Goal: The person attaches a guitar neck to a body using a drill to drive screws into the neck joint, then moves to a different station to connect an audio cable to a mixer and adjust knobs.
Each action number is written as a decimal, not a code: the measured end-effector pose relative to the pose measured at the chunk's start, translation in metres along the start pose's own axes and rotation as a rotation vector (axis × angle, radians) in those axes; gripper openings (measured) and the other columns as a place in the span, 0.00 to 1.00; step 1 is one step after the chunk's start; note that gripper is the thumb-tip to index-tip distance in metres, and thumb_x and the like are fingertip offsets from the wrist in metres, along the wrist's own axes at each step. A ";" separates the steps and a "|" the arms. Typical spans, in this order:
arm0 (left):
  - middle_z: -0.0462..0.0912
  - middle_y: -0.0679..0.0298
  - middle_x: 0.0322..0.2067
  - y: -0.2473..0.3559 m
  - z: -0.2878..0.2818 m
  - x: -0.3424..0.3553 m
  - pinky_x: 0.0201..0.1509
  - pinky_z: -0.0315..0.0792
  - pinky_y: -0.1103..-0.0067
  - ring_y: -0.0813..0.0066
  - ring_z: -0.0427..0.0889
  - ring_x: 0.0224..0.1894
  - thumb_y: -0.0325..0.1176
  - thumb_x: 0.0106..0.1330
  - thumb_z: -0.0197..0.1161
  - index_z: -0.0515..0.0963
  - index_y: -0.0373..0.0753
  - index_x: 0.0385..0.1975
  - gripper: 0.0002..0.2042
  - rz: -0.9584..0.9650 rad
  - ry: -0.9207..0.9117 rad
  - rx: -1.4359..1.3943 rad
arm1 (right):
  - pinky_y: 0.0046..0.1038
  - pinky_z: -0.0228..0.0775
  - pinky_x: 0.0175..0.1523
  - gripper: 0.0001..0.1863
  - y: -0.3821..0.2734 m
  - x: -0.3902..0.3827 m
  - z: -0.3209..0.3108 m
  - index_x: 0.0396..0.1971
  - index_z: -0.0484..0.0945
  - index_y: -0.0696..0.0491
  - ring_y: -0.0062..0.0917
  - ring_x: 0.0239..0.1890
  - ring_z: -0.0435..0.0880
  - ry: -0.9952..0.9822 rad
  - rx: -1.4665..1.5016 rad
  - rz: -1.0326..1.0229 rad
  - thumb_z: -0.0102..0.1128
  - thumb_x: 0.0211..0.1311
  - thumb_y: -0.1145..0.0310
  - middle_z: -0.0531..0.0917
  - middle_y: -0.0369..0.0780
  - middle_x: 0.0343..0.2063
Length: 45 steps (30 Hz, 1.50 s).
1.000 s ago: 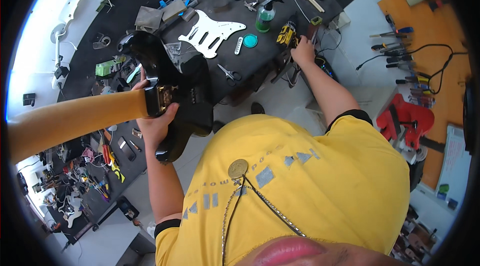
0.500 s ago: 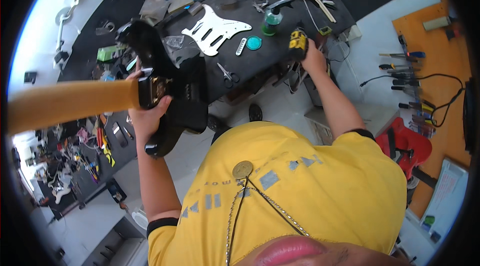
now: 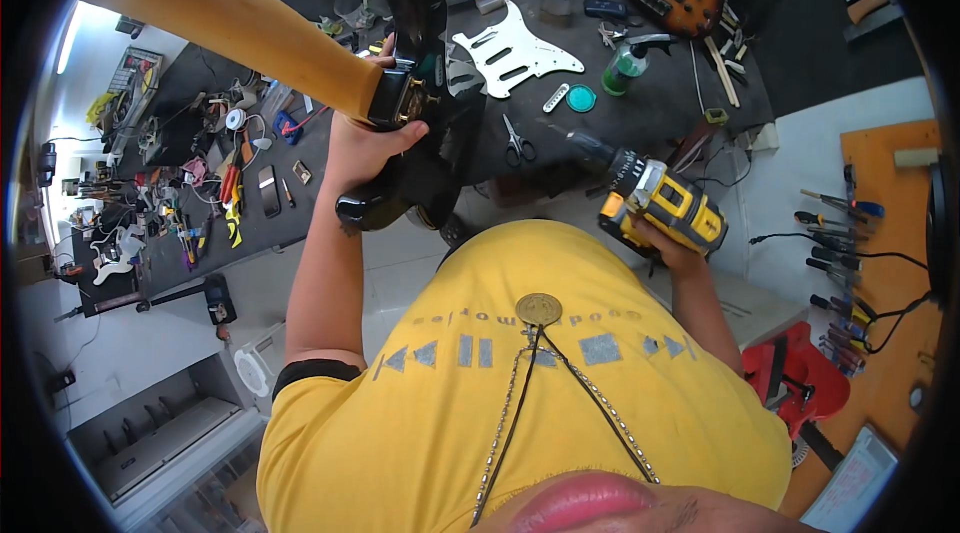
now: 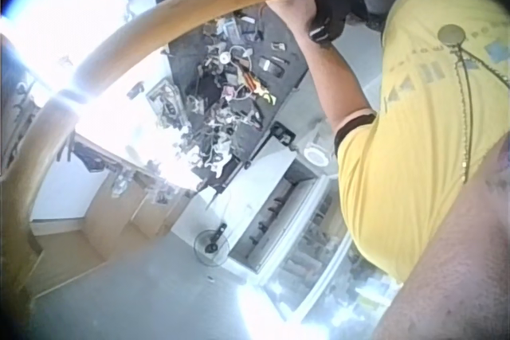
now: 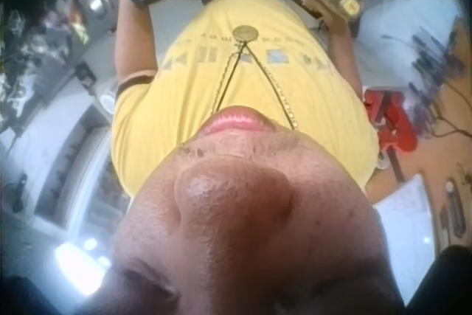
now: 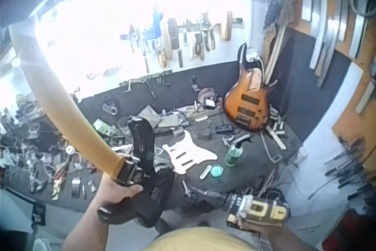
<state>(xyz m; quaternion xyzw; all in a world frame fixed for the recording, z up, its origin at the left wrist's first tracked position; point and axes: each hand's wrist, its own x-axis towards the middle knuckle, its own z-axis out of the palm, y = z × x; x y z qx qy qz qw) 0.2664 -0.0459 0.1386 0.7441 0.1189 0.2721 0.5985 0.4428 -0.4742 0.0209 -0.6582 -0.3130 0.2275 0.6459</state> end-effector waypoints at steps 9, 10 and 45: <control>0.71 0.55 0.68 -0.002 -0.005 0.000 0.68 0.64 0.77 0.67 0.56 0.79 0.13 0.49 0.74 0.71 0.38 0.62 0.37 0.028 -0.049 0.076 | 0.29 0.78 0.57 0.24 -0.030 0.066 0.056 0.55 0.81 0.51 0.20 0.52 0.84 -0.268 0.467 0.200 0.75 0.59 0.76 0.86 0.34 0.48; 0.71 0.56 0.68 -0.002 -0.004 -0.003 0.69 0.64 0.76 0.66 0.56 0.79 0.13 0.49 0.74 0.71 0.38 0.62 0.36 0.032 -0.053 0.080 | 0.29 0.78 0.57 0.24 -0.036 0.069 0.062 0.55 0.81 0.51 0.20 0.52 0.84 -0.274 0.469 0.207 0.75 0.59 0.76 0.86 0.34 0.48; 0.64 0.51 0.74 0.002 -0.004 -0.018 0.64 0.71 0.78 0.72 0.69 0.71 0.15 0.45 0.76 0.72 0.38 0.62 0.39 0.068 -0.042 0.085 | 0.31 0.77 0.60 0.25 -0.045 0.071 0.087 0.58 0.79 0.52 0.23 0.54 0.84 -0.395 0.144 -0.026 0.71 0.61 0.80 0.86 0.36 0.51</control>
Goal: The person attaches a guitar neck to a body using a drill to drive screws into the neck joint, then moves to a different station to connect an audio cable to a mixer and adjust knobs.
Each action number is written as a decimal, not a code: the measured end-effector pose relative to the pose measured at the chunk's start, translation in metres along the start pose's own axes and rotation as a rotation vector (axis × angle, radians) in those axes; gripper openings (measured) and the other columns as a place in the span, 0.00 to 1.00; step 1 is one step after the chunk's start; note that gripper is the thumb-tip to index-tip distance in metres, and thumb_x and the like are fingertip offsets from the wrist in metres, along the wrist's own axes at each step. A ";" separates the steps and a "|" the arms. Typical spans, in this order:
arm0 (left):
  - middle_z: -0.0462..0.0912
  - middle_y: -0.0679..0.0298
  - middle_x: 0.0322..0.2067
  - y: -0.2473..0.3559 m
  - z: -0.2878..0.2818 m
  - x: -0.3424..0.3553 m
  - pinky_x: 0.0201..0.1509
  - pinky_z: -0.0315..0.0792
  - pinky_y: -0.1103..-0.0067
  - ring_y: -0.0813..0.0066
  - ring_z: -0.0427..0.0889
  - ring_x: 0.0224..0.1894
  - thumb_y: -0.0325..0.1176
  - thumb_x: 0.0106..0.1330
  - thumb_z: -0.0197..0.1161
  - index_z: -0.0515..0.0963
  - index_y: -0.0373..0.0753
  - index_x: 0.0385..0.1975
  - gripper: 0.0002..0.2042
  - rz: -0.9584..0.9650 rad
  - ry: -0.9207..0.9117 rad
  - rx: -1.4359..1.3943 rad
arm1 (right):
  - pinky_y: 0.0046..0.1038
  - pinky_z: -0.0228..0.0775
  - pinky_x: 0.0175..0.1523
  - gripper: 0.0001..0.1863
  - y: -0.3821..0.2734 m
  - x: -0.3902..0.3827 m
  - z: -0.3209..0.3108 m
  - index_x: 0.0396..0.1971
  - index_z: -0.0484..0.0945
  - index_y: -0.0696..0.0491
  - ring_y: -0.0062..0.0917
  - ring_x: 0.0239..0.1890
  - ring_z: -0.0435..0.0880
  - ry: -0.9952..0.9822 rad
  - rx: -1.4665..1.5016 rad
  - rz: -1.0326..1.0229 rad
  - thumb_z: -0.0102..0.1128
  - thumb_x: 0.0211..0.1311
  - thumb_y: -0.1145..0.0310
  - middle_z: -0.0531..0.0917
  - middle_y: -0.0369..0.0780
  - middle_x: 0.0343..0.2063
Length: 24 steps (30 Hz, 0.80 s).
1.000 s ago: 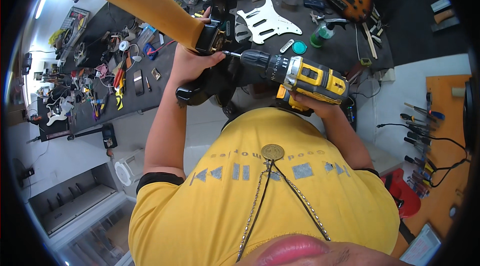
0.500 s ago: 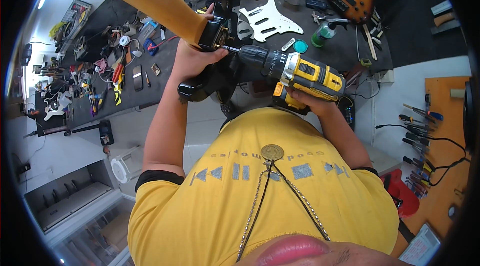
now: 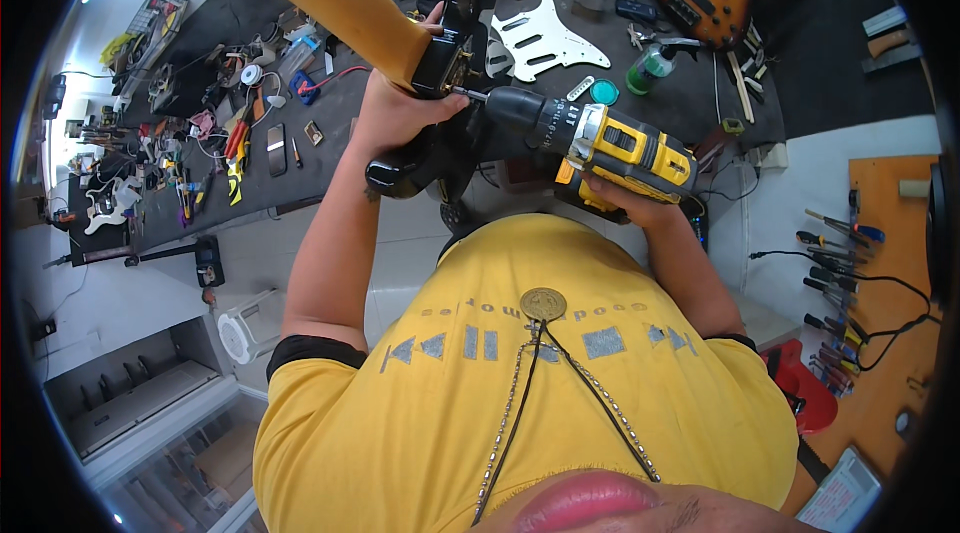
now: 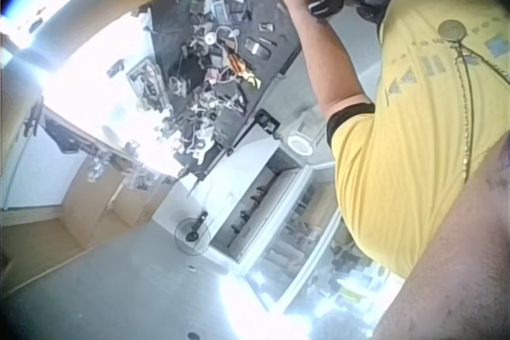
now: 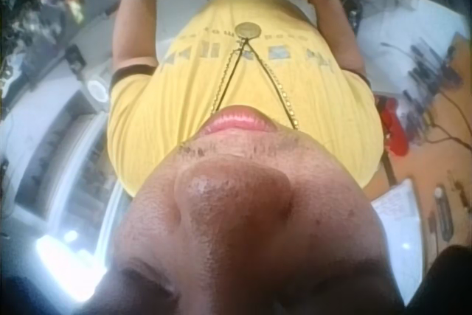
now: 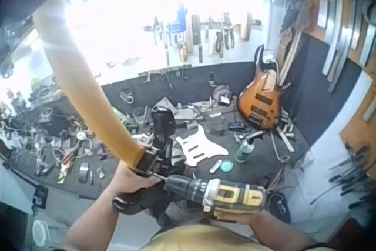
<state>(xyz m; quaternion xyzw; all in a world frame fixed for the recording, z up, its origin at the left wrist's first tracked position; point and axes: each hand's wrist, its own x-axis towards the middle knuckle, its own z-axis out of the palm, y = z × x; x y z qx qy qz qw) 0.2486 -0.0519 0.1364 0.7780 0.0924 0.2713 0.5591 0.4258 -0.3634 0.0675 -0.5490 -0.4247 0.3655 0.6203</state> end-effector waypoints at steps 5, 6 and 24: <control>0.63 0.51 0.74 -0.001 0.003 0.002 0.63 0.73 0.78 0.76 0.74 0.65 0.13 0.44 0.75 0.71 0.36 0.63 0.40 -0.006 -0.013 -0.032 | 0.31 0.79 0.55 0.19 -0.001 -0.001 0.007 0.52 0.84 0.53 0.28 0.50 0.87 0.075 -0.119 -0.146 0.72 0.60 0.77 0.88 0.38 0.47; 0.62 0.50 0.75 -0.001 0.003 0.002 0.64 0.72 0.77 0.76 0.74 0.65 0.12 0.44 0.75 0.71 0.36 0.64 0.40 -0.026 -0.012 -0.032 | 0.31 0.79 0.55 0.19 0.000 0.000 0.005 0.52 0.84 0.53 0.28 0.50 0.87 0.076 -0.120 -0.145 0.72 0.60 0.77 0.88 0.38 0.47; 0.65 0.55 0.74 0.002 -0.003 -0.001 0.65 0.70 0.77 0.73 0.72 0.68 0.18 0.45 0.76 0.72 0.38 0.61 0.37 -0.060 -0.004 -0.012 | 0.31 0.80 0.45 0.21 -0.039 0.047 0.002 0.50 0.83 0.55 0.25 0.38 0.87 -0.162 0.087 -0.060 0.72 0.55 0.74 0.88 0.38 0.40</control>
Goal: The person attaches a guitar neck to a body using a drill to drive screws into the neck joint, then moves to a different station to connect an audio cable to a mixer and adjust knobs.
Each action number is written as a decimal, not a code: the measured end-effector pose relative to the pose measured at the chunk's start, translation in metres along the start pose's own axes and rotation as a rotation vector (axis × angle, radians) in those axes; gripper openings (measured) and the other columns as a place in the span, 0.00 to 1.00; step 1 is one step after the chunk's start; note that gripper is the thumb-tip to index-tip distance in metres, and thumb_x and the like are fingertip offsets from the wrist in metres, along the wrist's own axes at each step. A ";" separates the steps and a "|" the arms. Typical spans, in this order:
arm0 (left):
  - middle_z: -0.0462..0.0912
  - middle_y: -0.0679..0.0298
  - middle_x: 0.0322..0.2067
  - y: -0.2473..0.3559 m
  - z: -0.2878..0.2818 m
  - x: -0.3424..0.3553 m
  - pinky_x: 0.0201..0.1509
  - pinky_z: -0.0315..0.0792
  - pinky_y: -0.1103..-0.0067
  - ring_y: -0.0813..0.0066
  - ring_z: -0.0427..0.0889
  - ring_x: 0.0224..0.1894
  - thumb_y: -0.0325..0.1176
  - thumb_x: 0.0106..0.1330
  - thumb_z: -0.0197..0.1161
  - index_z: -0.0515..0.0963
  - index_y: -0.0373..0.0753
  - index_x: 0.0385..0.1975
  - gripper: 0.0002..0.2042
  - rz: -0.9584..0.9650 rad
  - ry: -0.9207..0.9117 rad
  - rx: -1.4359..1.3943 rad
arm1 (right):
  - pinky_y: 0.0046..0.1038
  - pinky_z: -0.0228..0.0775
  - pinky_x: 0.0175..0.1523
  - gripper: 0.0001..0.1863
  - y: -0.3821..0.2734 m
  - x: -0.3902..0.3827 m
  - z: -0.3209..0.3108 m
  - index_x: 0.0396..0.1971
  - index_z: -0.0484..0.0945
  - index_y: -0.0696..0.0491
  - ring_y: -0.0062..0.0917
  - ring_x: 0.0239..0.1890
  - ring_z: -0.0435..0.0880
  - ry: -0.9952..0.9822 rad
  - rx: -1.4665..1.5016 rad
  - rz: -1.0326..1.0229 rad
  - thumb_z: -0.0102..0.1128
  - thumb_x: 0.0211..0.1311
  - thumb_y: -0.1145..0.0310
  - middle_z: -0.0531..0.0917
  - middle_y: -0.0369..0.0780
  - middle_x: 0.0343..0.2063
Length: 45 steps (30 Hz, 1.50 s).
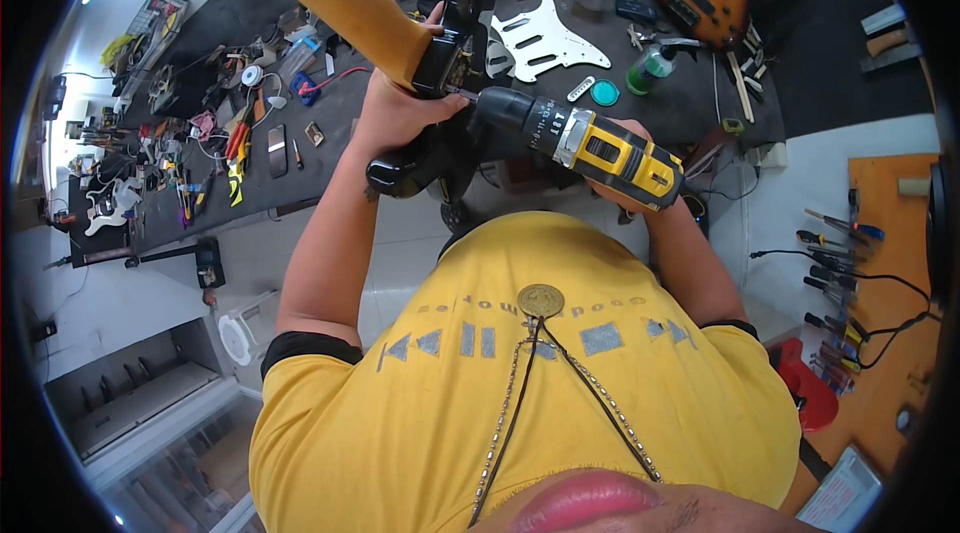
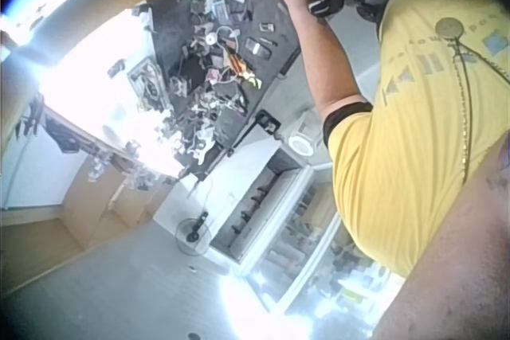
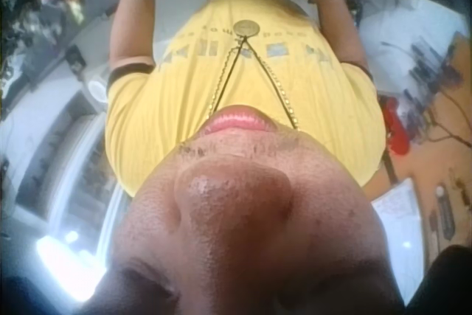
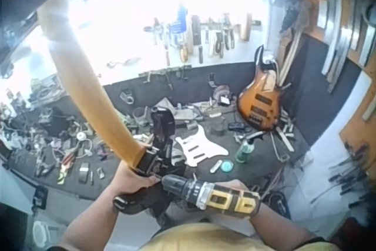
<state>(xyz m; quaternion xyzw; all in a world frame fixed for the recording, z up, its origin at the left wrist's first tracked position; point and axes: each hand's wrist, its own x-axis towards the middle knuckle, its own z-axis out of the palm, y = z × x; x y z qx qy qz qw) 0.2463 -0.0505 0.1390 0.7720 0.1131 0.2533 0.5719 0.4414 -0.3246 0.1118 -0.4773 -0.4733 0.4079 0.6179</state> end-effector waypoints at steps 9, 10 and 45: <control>0.64 0.55 0.75 -0.002 -0.006 0.002 0.66 0.68 0.77 0.75 0.70 0.69 0.19 0.46 0.78 0.72 0.38 0.62 0.38 -0.074 0.015 -0.011 | 0.25 0.79 0.44 0.20 -0.013 0.014 0.005 0.43 0.82 0.52 0.27 0.35 0.88 -0.027 -0.505 -0.022 0.78 0.51 0.65 0.88 0.36 0.34; 0.64 0.54 0.75 -0.001 -0.007 0.002 0.67 0.67 0.77 0.74 0.68 0.71 0.19 0.46 0.79 0.72 0.38 0.62 0.38 -0.102 0.018 -0.027 | 0.25 0.79 0.44 0.19 -0.012 0.015 0.006 0.43 0.82 0.52 0.27 0.35 0.88 -0.018 -0.517 -0.052 0.78 0.51 0.66 0.88 0.36 0.34; 0.78 0.65 0.53 -0.012 -0.015 -0.007 0.58 0.75 0.79 0.79 0.80 0.53 0.17 0.49 0.78 0.71 0.37 0.63 0.37 0.008 0.063 0.012 | 0.30 0.78 0.59 0.24 0.058 -0.018 -0.022 0.56 0.81 0.50 0.22 0.54 0.84 0.216 -0.238 -0.063 0.76 0.59 0.75 0.86 0.35 0.51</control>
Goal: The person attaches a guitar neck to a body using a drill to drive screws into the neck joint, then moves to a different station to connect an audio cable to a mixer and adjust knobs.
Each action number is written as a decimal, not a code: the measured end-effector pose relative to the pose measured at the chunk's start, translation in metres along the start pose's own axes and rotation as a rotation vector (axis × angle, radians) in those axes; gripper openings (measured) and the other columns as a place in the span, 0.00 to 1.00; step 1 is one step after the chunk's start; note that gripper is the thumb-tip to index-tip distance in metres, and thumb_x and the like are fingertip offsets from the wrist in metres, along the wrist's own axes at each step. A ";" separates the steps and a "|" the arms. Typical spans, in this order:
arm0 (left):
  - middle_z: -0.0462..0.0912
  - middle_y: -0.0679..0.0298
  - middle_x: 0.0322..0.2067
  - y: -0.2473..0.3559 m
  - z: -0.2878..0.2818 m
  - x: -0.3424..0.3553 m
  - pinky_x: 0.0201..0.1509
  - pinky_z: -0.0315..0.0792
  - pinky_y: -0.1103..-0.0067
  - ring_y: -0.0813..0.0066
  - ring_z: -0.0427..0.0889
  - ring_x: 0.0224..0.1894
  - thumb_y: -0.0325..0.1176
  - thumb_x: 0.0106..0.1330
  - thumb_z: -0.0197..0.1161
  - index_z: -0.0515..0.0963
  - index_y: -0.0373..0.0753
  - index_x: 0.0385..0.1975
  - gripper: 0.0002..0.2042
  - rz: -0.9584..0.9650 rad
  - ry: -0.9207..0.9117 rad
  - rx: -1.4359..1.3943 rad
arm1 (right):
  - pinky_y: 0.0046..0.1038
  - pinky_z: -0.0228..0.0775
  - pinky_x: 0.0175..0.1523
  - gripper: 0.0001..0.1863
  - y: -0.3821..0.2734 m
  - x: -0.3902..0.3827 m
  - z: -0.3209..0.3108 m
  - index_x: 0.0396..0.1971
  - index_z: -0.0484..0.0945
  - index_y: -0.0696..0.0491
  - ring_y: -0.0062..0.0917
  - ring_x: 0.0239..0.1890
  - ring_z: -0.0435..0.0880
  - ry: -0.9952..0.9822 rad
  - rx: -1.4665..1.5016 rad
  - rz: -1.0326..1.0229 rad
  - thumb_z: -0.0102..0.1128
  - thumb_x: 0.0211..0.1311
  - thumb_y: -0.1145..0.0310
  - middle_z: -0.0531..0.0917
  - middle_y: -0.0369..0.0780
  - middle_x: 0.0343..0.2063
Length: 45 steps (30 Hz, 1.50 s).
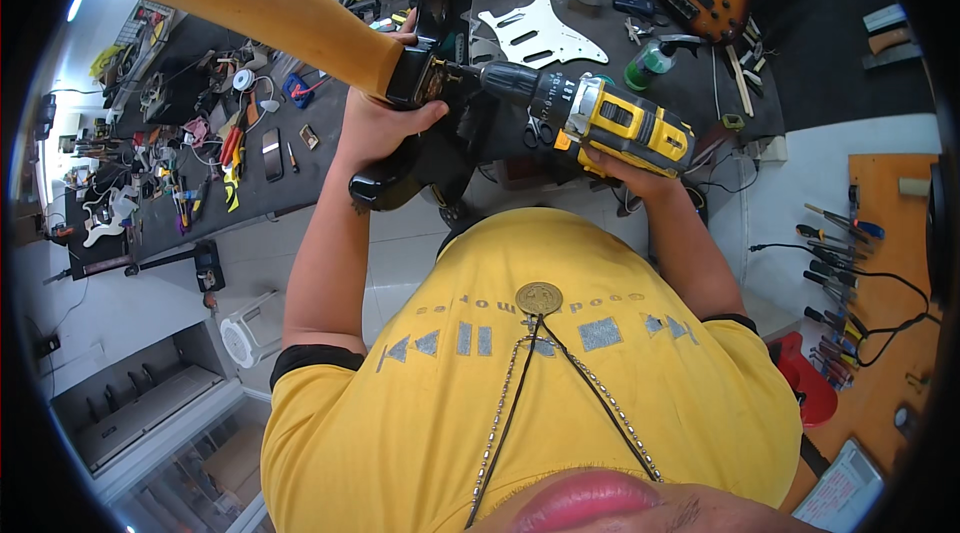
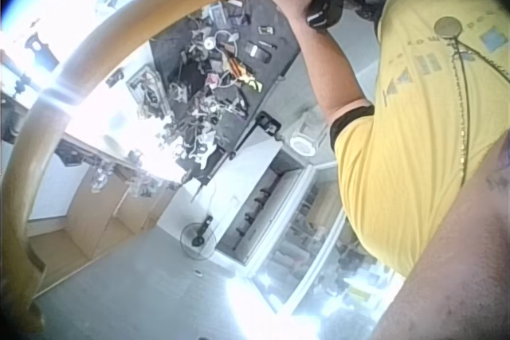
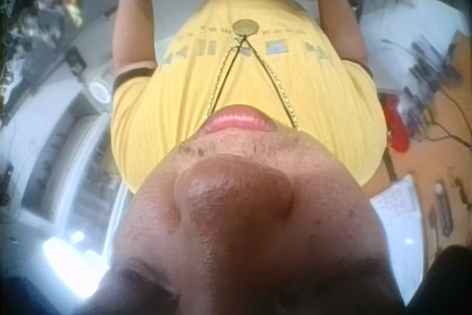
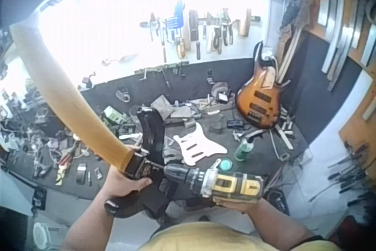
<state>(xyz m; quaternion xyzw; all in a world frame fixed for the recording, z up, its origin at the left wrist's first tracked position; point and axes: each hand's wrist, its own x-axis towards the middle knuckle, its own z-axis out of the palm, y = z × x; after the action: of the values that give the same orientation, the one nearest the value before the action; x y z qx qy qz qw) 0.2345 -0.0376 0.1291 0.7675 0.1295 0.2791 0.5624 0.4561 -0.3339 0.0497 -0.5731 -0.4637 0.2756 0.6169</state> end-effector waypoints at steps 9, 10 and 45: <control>0.75 0.60 0.62 0.005 0.004 0.002 0.66 0.67 0.76 0.64 0.59 0.78 0.20 0.47 0.79 0.74 0.37 0.58 0.34 -0.016 -0.021 -0.006 | 0.30 0.79 0.57 0.22 -0.006 0.006 -0.005 0.55 0.83 0.50 0.22 0.51 0.86 -0.015 -0.126 -0.139 0.76 0.59 0.75 0.88 0.35 0.49; 0.75 0.60 0.62 0.009 0.006 0.003 0.65 0.68 0.77 0.65 0.60 0.77 0.20 0.47 0.79 0.74 0.36 0.58 0.34 -0.009 -0.017 -0.005 | 0.30 0.79 0.57 0.22 -0.004 0.006 -0.005 0.55 0.83 0.51 0.22 0.51 0.86 -0.020 -0.134 -0.146 0.76 0.59 0.75 0.88 0.35 0.49; 0.76 0.65 0.56 0.006 0.008 0.006 0.59 0.74 0.78 0.78 0.79 0.53 0.17 0.47 0.78 0.72 0.38 0.62 0.37 -0.042 -0.039 -0.005 | 0.25 0.77 0.39 0.14 -0.067 0.063 -0.012 0.36 0.82 0.55 0.25 0.28 0.84 -0.234 -0.363 -0.067 0.75 0.50 0.70 0.86 0.37 0.29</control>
<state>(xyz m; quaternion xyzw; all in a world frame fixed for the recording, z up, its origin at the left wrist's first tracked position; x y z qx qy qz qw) 0.2432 -0.0430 0.1351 0.7684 0.1339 0.2528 0.5724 0.4798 -0.2971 0.1318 -0.6231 -0.5930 0.2314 0.4544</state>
